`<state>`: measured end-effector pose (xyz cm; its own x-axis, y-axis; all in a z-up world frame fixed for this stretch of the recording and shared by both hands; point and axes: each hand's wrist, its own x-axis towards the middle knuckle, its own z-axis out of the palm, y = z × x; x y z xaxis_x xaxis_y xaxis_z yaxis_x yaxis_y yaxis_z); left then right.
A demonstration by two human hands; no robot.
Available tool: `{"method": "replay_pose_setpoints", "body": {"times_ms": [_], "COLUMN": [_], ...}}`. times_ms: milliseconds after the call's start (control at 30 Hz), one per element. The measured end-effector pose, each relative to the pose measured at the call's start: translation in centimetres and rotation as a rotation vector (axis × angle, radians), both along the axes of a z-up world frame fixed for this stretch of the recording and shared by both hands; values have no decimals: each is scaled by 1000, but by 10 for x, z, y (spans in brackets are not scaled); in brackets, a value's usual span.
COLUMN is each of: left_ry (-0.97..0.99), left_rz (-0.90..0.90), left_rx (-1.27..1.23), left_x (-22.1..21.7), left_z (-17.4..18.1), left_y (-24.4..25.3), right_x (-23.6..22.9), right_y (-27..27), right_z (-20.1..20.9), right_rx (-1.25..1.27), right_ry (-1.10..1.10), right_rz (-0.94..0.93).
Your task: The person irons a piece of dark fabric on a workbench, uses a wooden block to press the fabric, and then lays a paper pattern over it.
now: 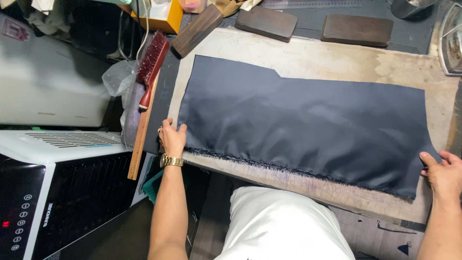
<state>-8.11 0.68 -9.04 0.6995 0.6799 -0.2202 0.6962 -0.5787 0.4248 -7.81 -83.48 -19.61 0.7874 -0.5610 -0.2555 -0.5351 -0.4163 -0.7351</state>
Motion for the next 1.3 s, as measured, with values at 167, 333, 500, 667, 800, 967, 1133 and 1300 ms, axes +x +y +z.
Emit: {"method": "replay_pose_setpoints", "body": {"times_ms": [167, 333, 500, 667, 800, 967, 1133, 1300], "left_ry": [87, 27, 60, 106, 130, -78, -289, -119], "left_rz": [-47, -33, -139, -131, -103, -201, -523, -665], "left_rx": [-59, -6, -9, 43, 73, 308, 183, 250], "left_x": [6, 10, 9, 7, 6, 11, 50, 59], "left_z": [-3, -4, 6, -3, -7, -1, 17, -17], "left_y": [10, 33, 27, 27, 26, 4, -42, -48], "right_x": [-1, -9, -17, -22, -23, -27, -11, -18], "right_y": [18, 62, 68, 77, 81, 94, 156, 173], "right_z": [19, 54, 59, 72, 72, 78, 84, 71], "right_rx": [-17, 17, -30, -54, -77, -696, -845, -841], "right_ry": [-4, 49, 45, 98, 116, 105, -342, -173], "right_rz": [-52, -34, -61, -71, -74, 225, 480, 574]}}
